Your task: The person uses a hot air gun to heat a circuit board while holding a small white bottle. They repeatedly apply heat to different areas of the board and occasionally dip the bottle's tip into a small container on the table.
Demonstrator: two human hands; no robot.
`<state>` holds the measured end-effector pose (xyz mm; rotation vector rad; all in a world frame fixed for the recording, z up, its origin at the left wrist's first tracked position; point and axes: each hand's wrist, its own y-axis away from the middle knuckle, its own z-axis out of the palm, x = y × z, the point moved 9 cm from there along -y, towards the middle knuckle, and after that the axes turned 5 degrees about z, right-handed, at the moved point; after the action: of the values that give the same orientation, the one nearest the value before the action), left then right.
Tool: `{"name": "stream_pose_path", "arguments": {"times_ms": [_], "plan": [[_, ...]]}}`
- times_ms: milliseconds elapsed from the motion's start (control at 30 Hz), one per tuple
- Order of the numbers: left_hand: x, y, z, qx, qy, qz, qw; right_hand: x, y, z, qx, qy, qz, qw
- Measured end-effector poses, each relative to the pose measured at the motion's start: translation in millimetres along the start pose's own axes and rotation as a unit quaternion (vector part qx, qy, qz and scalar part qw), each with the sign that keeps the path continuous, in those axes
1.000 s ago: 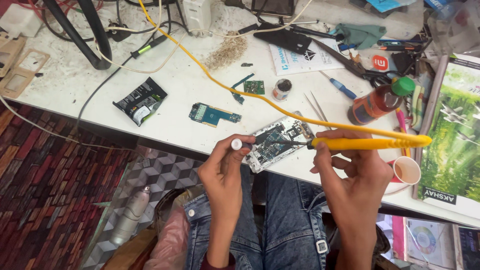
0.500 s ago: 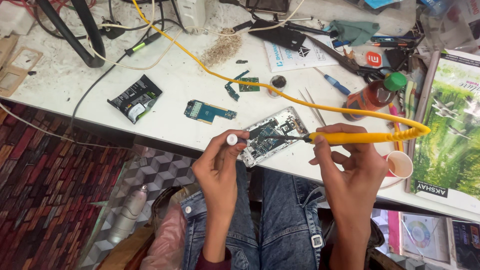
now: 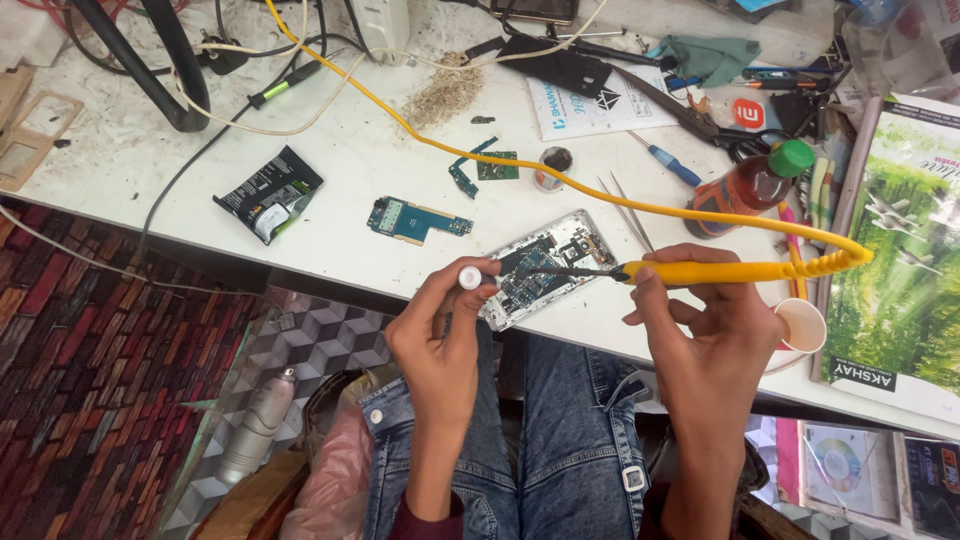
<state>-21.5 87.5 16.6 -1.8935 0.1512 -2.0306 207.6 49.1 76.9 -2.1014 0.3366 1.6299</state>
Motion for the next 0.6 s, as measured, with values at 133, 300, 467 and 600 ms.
{"name": "stream_pose_path", "arguments": {"times_ms": [133,300,467,600], "plan": [[1.4,-0.5,2.2,-0.012,-0.028,-0.001,1.000,-2.8,1.3,0.5,0.005,0.012,0.000,1.000],[3.9,-0.5,-2.3,0.009,0.010,0.017,1.000,-3.8,3.1,1.6,0.016,0.031,0.004,0.999],[1.5,-0.1,-5.1,0.012,0.012,0.016,1.000,-3.5,2.6,1.9,0.013,0.022,-0.003,1.000],[-0.9,0.4,-4.2,0.010,0.022,0.010,1.000,-2.8,2.1,0.8,0.012,0.017,-0.003,1.000]]}}
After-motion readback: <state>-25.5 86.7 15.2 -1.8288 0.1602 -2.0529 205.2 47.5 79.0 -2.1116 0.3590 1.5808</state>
